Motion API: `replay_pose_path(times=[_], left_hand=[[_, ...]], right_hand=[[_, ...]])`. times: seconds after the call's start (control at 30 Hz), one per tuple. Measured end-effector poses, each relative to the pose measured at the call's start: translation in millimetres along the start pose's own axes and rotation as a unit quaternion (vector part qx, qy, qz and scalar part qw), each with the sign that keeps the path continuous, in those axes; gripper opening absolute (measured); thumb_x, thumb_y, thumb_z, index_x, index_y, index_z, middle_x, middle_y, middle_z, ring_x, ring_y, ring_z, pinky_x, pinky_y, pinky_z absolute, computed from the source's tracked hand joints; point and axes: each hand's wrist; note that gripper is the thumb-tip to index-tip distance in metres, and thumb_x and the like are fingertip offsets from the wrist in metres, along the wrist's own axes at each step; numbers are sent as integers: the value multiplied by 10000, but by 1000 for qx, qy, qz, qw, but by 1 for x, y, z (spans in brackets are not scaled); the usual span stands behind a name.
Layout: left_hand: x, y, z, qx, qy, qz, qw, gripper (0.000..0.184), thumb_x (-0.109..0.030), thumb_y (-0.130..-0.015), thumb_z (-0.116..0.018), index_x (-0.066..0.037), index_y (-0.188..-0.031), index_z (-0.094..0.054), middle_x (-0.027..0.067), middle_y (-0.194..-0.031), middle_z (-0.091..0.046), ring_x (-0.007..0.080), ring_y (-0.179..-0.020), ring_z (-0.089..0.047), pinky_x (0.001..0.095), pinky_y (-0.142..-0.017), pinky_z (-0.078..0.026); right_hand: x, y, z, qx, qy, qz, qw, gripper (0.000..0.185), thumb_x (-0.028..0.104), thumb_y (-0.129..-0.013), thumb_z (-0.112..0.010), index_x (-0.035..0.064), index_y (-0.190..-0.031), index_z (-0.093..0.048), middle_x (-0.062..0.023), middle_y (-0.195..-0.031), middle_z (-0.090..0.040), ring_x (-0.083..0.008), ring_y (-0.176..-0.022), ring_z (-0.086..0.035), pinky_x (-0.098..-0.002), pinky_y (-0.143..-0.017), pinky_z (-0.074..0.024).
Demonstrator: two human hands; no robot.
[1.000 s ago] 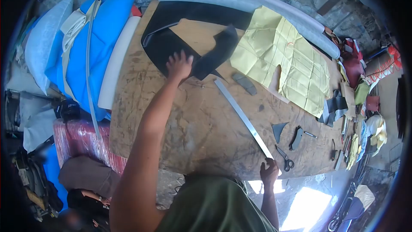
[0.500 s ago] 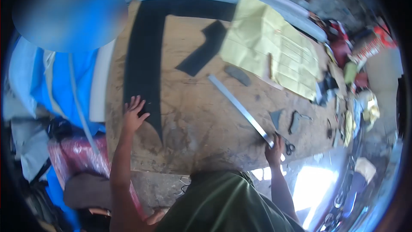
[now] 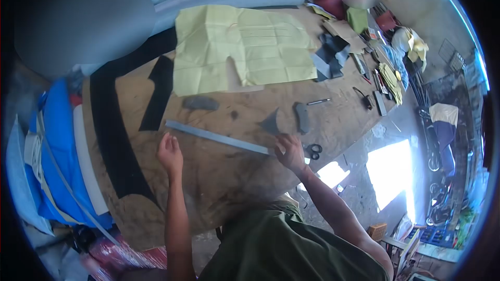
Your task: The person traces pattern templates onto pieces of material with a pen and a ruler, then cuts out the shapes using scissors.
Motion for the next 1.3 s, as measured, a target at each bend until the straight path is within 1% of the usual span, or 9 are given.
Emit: replay_pose_path(times=[0.03, 0.2, 0.37, 0.53, 0.73, 0.93, 1.07, 1.2, 1.3], left_hand=[[-11, -10, -26, 9, 90, 37, 995, 339, -36, -886, -721, 4, -1222, -706, 149, -1125, -757, 301, -954, -730, 372, -862, -576], [-10, -121, -124, -89, -194, 16, 977, 309, -120, -938, -676, 35, -1204, -711, 219, -1057, -759, 349, -931, -742, 420, -839, -591], [-7, -178, -179, -3, -469, 129, 874, 324, -290, -890, -732, -22, -1072, -752, 222, -1038, -757, 379, -897, -731, 455, -813, -590], [-35, -158, -210, -82, -535, 110, 833, 292, -291, -874, -741, -31, -1005, -762, 219, -1045, -758, 387, -895, -730, 454, -808, -592], [-23, -180, -201, -29, -481, 190, 856, 301, -274, -854, -761, -25, -1023, -767, 206, -1046, -762, 385, -875, -730, 458, -785, -595], [9, -174, -184, -32, -508, 80, 857, 358, -300, -832, -785, -19, -1053, -766, 187, -1016, -768, 380, -822, -730, 451, -746, -596], [-30, -166, -206, -3, -478, 121, 870, 388, -329, -845, -774, -14, -1071, -765, 183, -999, -768, 377, -804, -727, 443, -733, -590], [-76, -171, -220, -147, -412, 101, 893, 345, -296, -912, -719, -5, -1093, -751, 182, -1005, -763, 355, -817, -722, 437, -747, -582], [-148, -165, -229, -225, -375, 89, 895, 325, -279, -945, -692, 0, -1104, -744, 181, -1007, -760, 345, -824, -720, 434, -754, -577]], right_hand=[[-18, -10, 7, -40, -40, -9, 998, 360, 124, -829, -706, 56, -1182, -710, -124, -1116, -679, -326, -928, -657, -420, -843, -532], [-142, -83, 49, -139, -174, -270, 937, 349, 137, -907, -667, 10, -1231, -695, -130, -1117, -719, -240, -847, -701, -350, -736, -557], [-268, -160, 51, -109, -255, -272, 921, 364, 163, -898, -687, -5, -1221, -704, -121, -1047, -744, -222, -872, -703, -325, -756, -554], [-294, -209, 68, 62, -293, -318, 900, 341, 179, -900, -695, -8, -1184, -723, -112, -974, -754, -218, -865, -691, -317, -767, -552], [-321, -217, 40, 26, -304, -255, 918, 353, 122, -875, -712, -4, -1204, -722, -76, -911, -738, -170, -732, -620, -281, -703, -521], [-304, -231, 58, 26, -574, -305, 759, 400, 75, -849, -695, 9, -1242, -718, -68, -889, -728, -151, -677, -557, -272, -660, -480], [-282, -257, 91, 83, -579, -292, 757, 423, 31, -859, -693, 3, -1280, -701, -49, -908, -732, -140, -667, -525, -263, -666, -471], [-275, -267, 103, 102, -417, -185, 884, 404, 74, -898, -696, -7, -1293, -697, -66, -999, -739, -138, -687, -530, -268, -670, -470], [-279, -265, 103, 101, -410, -161, 892, 405, 127, -953, -666, -15, -1332, -670, -62, -996, -729, -112, -680, -502, -252, -651, -447]])
Point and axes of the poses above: each hand's wrist, its own y-axis away from the middle knuckle, its own z-axis out of the back of the hand, x = y × z
